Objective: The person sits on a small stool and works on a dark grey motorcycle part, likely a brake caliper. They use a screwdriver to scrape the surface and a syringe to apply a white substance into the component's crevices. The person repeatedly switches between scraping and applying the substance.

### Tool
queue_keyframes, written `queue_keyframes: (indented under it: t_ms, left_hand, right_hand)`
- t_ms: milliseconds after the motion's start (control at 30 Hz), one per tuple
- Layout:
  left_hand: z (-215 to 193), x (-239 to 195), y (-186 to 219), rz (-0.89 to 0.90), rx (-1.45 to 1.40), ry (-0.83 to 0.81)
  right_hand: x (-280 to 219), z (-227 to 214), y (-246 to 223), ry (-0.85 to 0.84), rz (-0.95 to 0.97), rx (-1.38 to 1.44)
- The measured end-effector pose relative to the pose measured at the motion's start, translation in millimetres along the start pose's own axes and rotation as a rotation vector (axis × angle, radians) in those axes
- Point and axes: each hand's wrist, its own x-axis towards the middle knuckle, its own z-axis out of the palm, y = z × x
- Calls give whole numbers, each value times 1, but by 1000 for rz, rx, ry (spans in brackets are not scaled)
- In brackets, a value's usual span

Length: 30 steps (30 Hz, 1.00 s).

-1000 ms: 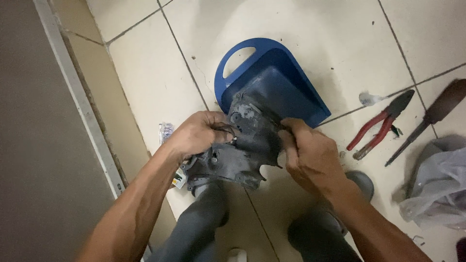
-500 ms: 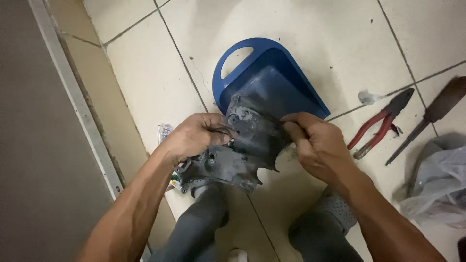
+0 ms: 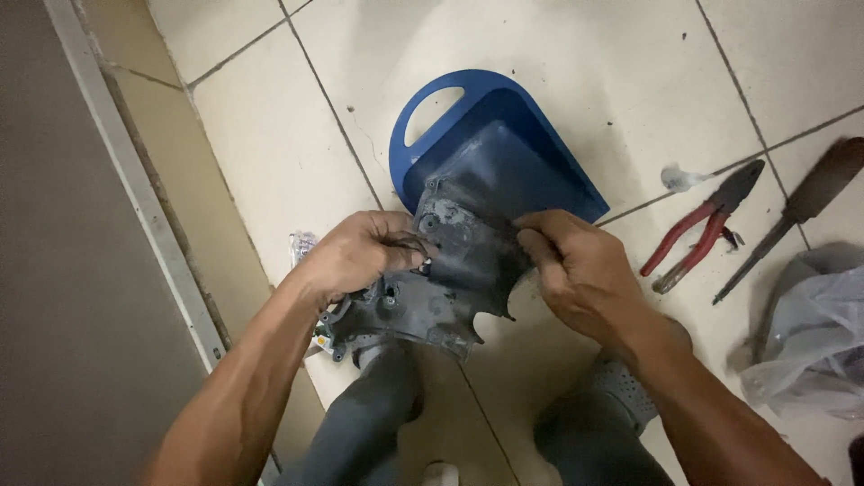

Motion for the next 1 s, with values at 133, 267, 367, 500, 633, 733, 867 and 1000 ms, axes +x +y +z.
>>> queue_keyframes:
  t_ms: [133, 267, 367, 500, 633, 733, 867, 1000]
  left_hand:
    - [2, -4, 5, 21, 24, 11]
    - [1, -3, 2, 16, 23, -1]
    - [1, -4, 4, 16, 14, -5]
    - [-2, -1, 2, 40, 46, 5]
    - [-2, 0, -6, 23, 44, -9]
    - [0, -1, 1, 48, 64, -16]
    - [1, -4, 3, 50, 59, -7]
    - [1, -3, -1, 29, 64, 1]
  right_hand:
    - [1, 3, -1, 71, -88, 14]
    - [-2, 6, -12, 157, -95, 46]
    - [-3, 6, -10, 175, -111, 51]
    - [0, 5, 2, 163, -244, -16]
    - [1, 6, -4, 172, -359, -117]
    - [-1, 10, -8, 259, -450, -189]
    - [2, 13, 1, 306, -542, -320]
    - [4, 15, 6, 337, -560, -291]
